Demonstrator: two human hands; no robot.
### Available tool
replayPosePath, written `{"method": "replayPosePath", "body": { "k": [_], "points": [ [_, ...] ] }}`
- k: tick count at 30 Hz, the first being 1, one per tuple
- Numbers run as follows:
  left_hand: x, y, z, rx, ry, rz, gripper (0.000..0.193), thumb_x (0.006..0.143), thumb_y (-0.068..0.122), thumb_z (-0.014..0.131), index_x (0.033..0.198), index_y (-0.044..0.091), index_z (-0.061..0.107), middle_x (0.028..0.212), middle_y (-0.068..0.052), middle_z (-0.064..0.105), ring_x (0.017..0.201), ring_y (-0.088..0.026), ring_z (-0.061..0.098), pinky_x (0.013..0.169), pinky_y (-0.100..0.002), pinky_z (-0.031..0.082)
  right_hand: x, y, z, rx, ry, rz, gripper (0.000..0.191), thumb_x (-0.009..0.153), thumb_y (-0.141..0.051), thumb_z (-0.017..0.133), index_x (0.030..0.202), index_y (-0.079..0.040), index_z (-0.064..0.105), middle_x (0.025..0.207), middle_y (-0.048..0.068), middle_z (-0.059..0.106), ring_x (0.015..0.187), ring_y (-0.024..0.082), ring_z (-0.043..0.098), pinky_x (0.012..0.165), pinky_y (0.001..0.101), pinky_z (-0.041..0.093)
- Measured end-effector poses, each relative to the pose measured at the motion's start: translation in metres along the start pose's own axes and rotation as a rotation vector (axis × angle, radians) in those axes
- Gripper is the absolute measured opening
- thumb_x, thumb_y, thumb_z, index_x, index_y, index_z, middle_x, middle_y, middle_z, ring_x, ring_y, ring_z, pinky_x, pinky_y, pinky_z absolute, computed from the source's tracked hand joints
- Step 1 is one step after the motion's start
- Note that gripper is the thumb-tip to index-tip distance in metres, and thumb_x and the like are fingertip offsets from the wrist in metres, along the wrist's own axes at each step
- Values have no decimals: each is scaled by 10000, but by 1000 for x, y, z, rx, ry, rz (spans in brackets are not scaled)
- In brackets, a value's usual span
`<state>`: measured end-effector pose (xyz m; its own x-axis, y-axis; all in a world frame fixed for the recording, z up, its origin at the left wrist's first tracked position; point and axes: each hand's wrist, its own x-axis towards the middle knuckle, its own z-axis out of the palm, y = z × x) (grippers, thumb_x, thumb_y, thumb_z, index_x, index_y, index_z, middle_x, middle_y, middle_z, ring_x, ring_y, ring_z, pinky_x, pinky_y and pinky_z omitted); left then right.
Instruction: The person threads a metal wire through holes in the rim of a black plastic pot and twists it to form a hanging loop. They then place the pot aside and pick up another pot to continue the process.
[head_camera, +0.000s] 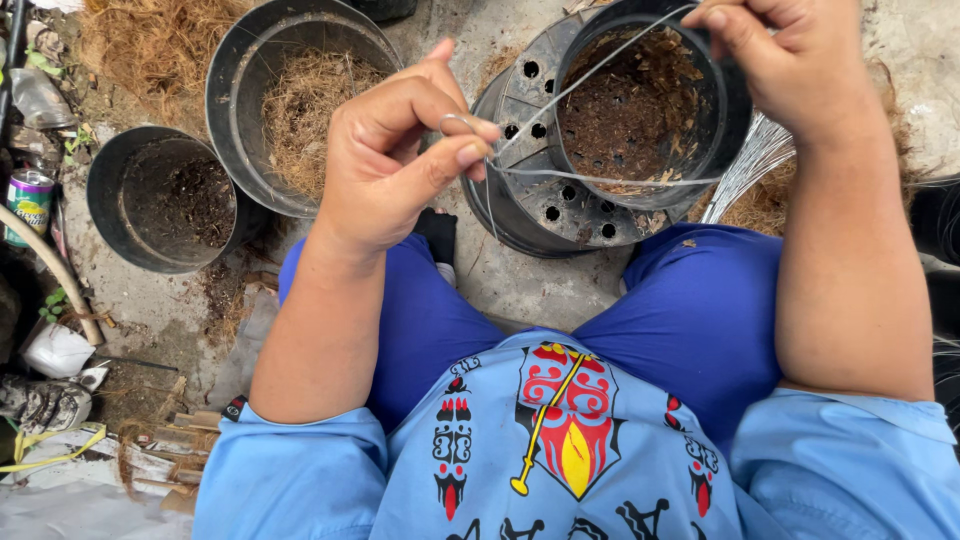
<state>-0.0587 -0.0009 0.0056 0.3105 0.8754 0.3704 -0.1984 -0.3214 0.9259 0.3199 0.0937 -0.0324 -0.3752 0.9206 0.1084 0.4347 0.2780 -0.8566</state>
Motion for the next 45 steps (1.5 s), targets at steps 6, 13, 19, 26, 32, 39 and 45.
{"method": "replayPosePath", "body": {
  "k": [6, 13, 19, 26, 32, 39, 45],
  "points": [
    [-2, 3, 18, 275, 126, 26, 65, 1009, 49, 719, 964, 87, 691, 844, 21, 735, 826, -93, 683, 1334, -534, 158, -13, -40, 2, -364, -33, -385, 165, 1018, 80, 594, 1121, 32, 715, 1011, 106, 718, 930, 166, 693, 820, 258, 526],
    [6, -2, 34, 347, 81, 52, 74, 974, 78, 751, 933, 111, 700, 914, 29, 748, 874, -93, 704, 1306, -530, 189, -28, -111, 47, -286, 55, -512, 72, 1000, -10, 770, 1059, -11, 729, 1001, 121, 701, 973, 259, 686, 909, 351, 555],
    [8, -5, 41, 331, 74, 42, 104, 931, 98, 826, 919, 108, 723, 903, 18, 736, 842, -104, 708, 1298, -533, 203, -26, -135, 63, -256, 58, -589, 162, 898, -48, 842, 1017, -39, 732, 974, 120, 687, 980, 298, 687, 959, 439, 591],
    [8, -6, 47, 255, 77, 27, 98, 943, 69, 818, 937, 98, 724, 867, 14, 718, 820, -104, 701, 1306, -514, 243, -27, -143, 66, -265, 63, -598, 184, 876, -36, 860, 983, -36, 710, 961, 110, 677, 959, 294, 687, 937, 437, 594],
    [8, -8, 50, 222, 73, 20, 92, 954, 68, 813, 951, 86, 723, 859, 9, 706, 811, -106, 695, 1304, -512, 267, -28, -144, 68, -328, 91, -632, 180, 863, -10, 833, 969, -42, 692, 970, 102, 679, 928, 285, 677, 941, 449, 595],
    [7, -11, 51, 198, 66, 1, 74, 971, 84, 794, 972, 88, 720, 864, 9, 704, 821, -104, 712, 1293, -510, 299, -27, -144, 73, -439, 141, -706, 178, 834, -38, 820, 941, -33, 678, 930, 96, 667, 869, 291, 651, 906, 435, 608],
    [6, -9, 48, 248, 39, 21, 67, 977, 108, 788, 967, 101, 722, 870, 18, 718, 832, -107, 710, 1286, -495, 303, -25, -148, 72, -400, 137, -736, 156, 867, -41, 830, 928, -40, 687, 907, 89, 668, 868, 283, 661, 929, 432, 615]
  ]
}}
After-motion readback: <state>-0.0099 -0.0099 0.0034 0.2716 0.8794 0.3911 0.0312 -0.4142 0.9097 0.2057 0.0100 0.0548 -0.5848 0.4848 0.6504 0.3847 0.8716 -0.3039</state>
